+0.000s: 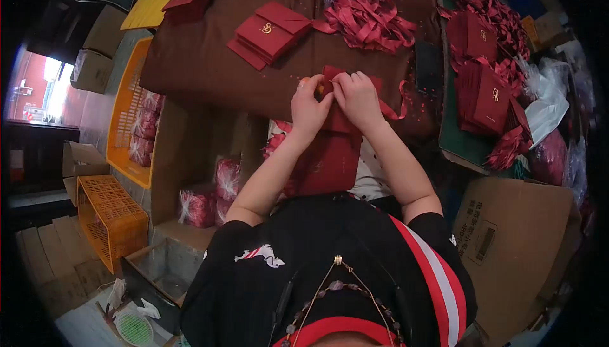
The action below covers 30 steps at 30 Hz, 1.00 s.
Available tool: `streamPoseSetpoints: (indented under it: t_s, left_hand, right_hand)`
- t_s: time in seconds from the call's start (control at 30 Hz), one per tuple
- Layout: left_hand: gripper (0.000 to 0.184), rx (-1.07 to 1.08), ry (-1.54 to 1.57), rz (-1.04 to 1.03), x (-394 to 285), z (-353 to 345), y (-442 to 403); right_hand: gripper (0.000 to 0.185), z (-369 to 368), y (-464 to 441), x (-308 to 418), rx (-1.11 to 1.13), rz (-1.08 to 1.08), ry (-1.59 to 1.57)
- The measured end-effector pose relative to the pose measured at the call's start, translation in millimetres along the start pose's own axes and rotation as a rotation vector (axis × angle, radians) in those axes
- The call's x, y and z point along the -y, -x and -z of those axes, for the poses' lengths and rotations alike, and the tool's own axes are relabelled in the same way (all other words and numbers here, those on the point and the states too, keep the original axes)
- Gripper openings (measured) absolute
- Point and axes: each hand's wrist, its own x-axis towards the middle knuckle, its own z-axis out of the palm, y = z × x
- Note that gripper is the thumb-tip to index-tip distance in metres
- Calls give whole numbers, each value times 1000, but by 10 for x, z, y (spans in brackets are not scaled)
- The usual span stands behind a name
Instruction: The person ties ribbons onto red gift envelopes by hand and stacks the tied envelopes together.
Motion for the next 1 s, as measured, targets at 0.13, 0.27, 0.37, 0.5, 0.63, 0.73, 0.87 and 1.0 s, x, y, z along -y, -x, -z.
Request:
streamPoseSetpoints:
  t_s: [0.13,0.27,0.37,0.5,0.63,0.73,0.87,1.0]
  left_hand:
    - [38,-47,33,-34,4,-30,32]
    - [39,-53,-69,-92,-47,-4,54]
    - [38,-69,-125,-154,-50,-12,70]
    - [35,-83,-178,-182,-58,-11,69]
    - [38,-54,-126,-167,-58,31,57]
    - [39,-33,-145,-207,-66,70,49]
    - [41,-1,-164,-228,-52,89,40]
    - [39,42,-70,-156,-23,95,2]
  right_hand:
    - [11,-3,19,17,47,18,25]
    - [11,-8,18,54,36,-53,-13]
    - [8,-10,7,113,8,-121,-67]
    - [10,-31,-15,131,16,-86,63]
    - [10,-60,-34,75,28,19,138]
    - [10,-72,-41,65,19,45,164]
    - [10,-50,-98,21,112,122,278]
    - [13,-4,-171,-98,152,194,148]
